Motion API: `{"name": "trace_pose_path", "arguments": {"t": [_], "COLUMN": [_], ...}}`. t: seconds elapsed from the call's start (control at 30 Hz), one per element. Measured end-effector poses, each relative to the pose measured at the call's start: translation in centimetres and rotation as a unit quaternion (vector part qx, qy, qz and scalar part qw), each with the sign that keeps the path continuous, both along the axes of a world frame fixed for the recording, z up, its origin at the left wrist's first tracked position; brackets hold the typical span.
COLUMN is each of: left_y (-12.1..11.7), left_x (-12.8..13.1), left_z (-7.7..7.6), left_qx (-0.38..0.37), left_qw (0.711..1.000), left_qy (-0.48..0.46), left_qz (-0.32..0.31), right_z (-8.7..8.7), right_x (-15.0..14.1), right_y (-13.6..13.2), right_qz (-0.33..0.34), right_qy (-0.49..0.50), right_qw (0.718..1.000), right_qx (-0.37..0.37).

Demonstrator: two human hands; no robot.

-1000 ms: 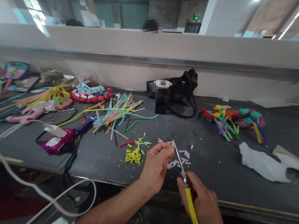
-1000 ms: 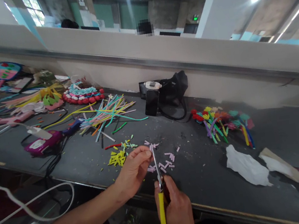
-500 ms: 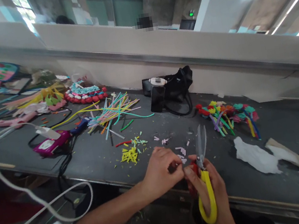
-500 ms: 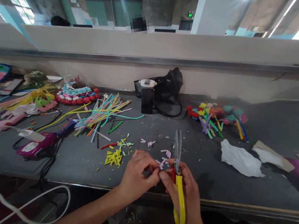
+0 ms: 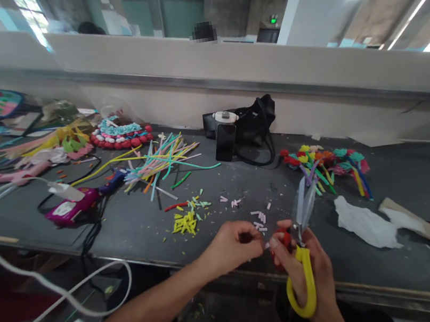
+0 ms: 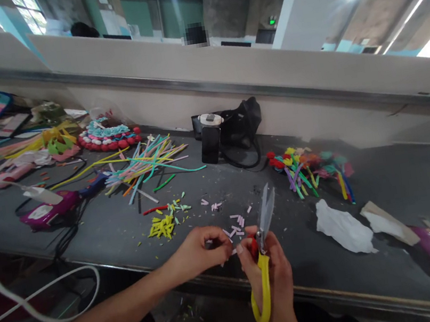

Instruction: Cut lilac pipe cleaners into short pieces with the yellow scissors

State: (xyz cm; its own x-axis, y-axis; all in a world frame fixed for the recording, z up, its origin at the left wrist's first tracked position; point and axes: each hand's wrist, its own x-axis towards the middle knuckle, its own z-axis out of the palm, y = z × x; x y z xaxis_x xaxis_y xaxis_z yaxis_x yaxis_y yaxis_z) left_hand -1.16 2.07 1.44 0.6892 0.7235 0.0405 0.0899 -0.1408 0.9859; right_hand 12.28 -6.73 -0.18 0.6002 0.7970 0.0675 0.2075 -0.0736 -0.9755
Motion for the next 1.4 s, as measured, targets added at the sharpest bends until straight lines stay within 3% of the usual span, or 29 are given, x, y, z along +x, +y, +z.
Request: {"name": "trace_pose_path", "arguments": {"t": [0.1, 0.23, 0.4, 0.5, 0.6, 0.87, 1.4], "left_y": [0.5, 0.5, 0.5, 0.8, 1.1, 1.0, 0.7], "left_x": [-0.1, -0.1, 0.0, -0.1, -0.1, -0.1, 0.0], "left_z": [0.1, 0.1, 0.2, 0.5, 0.7, 0.7, 0.8], "left_qx": [-0.171, -0.242, -0.273, -0.296, -0.304, -0.319, -0.307], "left_qw": [0.984, 0.968, 0.953, 0.929, 0.905, 0.873, 0.875], "left_qy": [-0.022, -0.048, -0.124, -0.193, -0.257, -0.333, -0.322], "left_qz": [-0.046, -0.054, 0.032, 0.111, 0.152, 0.159, 0.192], "right_z": [0.6, 0.7, -0.2, -0.8, -1.4, -1.8, -3.0], "right_x": [-0.2, -0.4, -0.1, -0.4, -1.1, -2.0, -1.9], "right_y": [0.1, 0.0, -0.6, -1.0, -1.2, -0.7, -1.0], "right_qz": [0.004, 0.006, 0.019, 0.062, 0.078, 0.043, 0.025], "right_qy": [-0.011, -0.023, -0.137, -0.252, -0.322, -0.403, -0.478], "right_qw": [1.0, 1.0, 0.99, 0.966, 0.943, 0.914, 0.878], "right_qx": [0.009, 0.013, -0.011, -0.008, -0.012, -0.017, -0.015]}}
